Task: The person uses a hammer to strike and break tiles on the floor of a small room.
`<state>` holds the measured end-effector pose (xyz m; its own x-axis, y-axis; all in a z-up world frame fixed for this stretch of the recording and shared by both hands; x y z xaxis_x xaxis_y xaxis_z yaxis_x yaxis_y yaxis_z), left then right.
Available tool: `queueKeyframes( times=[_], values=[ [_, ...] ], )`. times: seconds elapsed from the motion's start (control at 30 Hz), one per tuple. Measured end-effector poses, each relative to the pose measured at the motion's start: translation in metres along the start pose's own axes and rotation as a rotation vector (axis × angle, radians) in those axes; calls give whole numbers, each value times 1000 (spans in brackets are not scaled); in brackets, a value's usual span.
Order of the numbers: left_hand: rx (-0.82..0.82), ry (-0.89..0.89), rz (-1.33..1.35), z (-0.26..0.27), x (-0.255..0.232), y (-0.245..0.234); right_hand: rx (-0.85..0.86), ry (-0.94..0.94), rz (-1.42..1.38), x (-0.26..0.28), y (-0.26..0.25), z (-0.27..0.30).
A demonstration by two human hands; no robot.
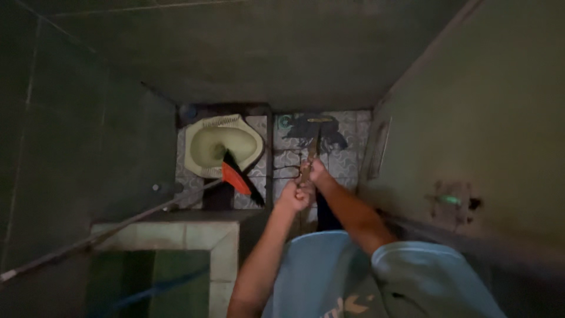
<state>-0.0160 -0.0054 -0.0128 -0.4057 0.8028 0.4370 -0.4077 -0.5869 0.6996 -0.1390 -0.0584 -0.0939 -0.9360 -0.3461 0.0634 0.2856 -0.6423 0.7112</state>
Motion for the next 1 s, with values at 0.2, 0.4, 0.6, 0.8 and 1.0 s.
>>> queueKeyframes(
  times=[0.2,0.4,0.6,0.8,1.0],
  values=[
    [-41,-54,-17,13,28,-1,-25,5,-164,-25,-14,35],
    [-111,-84,-53,-11,53,-15,-352,12,-20,-19,-31,80],
    [-77,-139,-112,-44,66,-3,-311,-276,-1,27,-63,50],
    [-107,-169,-126,-69,60,24,-202,-284,-144,73,-101,13],
    [-179,-154,-117,-76,60,19,-276,-216,-187,80,-123,-1]
  ],
)
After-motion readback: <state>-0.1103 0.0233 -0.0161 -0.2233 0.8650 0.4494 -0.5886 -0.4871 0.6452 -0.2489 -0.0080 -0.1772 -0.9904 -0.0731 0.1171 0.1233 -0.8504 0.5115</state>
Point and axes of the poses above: each hand's wrist, its own z-axis away from the middle knuckle, its own y-axis out of the palm, x = y × z, the point moved 3 cm from there along -z, towards the middle knuckle, and after that the axes turned 7 degrees about z, right-handed, at the moved point
